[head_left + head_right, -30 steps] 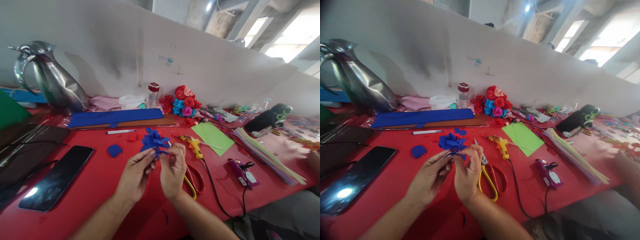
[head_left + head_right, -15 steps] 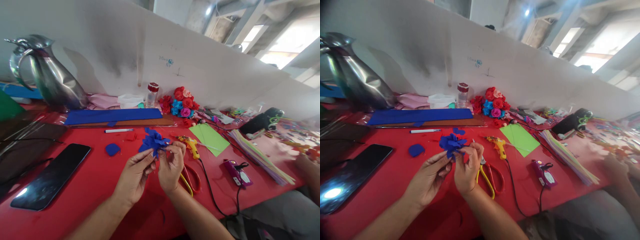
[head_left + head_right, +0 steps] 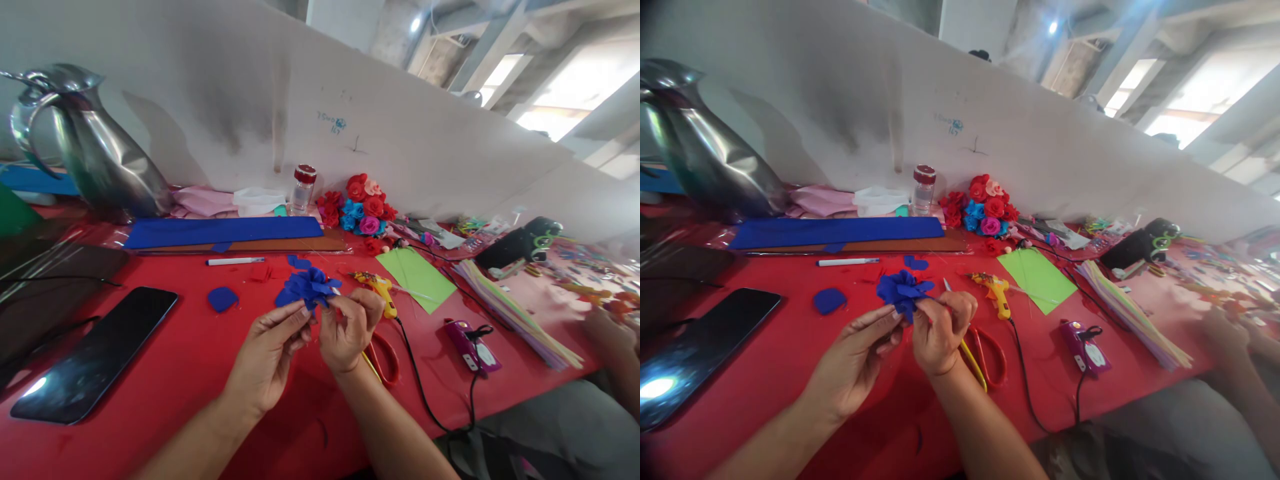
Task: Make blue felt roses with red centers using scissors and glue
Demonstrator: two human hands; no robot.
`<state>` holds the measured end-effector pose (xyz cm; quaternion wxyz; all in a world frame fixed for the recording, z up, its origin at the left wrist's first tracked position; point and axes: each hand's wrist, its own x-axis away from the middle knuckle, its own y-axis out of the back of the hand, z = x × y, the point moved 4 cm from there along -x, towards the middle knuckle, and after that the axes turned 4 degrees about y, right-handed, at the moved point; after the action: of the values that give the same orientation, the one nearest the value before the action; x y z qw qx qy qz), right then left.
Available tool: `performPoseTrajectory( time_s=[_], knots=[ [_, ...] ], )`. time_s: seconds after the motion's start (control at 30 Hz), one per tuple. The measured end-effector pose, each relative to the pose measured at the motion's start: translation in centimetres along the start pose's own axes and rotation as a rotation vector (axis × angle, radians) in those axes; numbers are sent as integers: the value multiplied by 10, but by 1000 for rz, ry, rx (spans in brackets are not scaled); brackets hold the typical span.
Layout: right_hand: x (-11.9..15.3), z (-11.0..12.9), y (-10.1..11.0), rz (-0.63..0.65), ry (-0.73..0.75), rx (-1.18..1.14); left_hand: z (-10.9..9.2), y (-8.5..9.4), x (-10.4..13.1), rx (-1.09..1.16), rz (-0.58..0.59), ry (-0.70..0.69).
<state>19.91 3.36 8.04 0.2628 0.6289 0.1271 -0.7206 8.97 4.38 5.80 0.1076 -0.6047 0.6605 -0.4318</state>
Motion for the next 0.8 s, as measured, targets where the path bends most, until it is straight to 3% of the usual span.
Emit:
performPoseTrajectory(
  time_s=[0.4, 0.8],
  knots=[
    [2, 2, -1, -6, 30, 29, -2, -1, 2, -21, -17, -16],
    [2, 4, -4, -28, -88, -155, -6, 2, -2, -48, 12, -78]
  ],
)
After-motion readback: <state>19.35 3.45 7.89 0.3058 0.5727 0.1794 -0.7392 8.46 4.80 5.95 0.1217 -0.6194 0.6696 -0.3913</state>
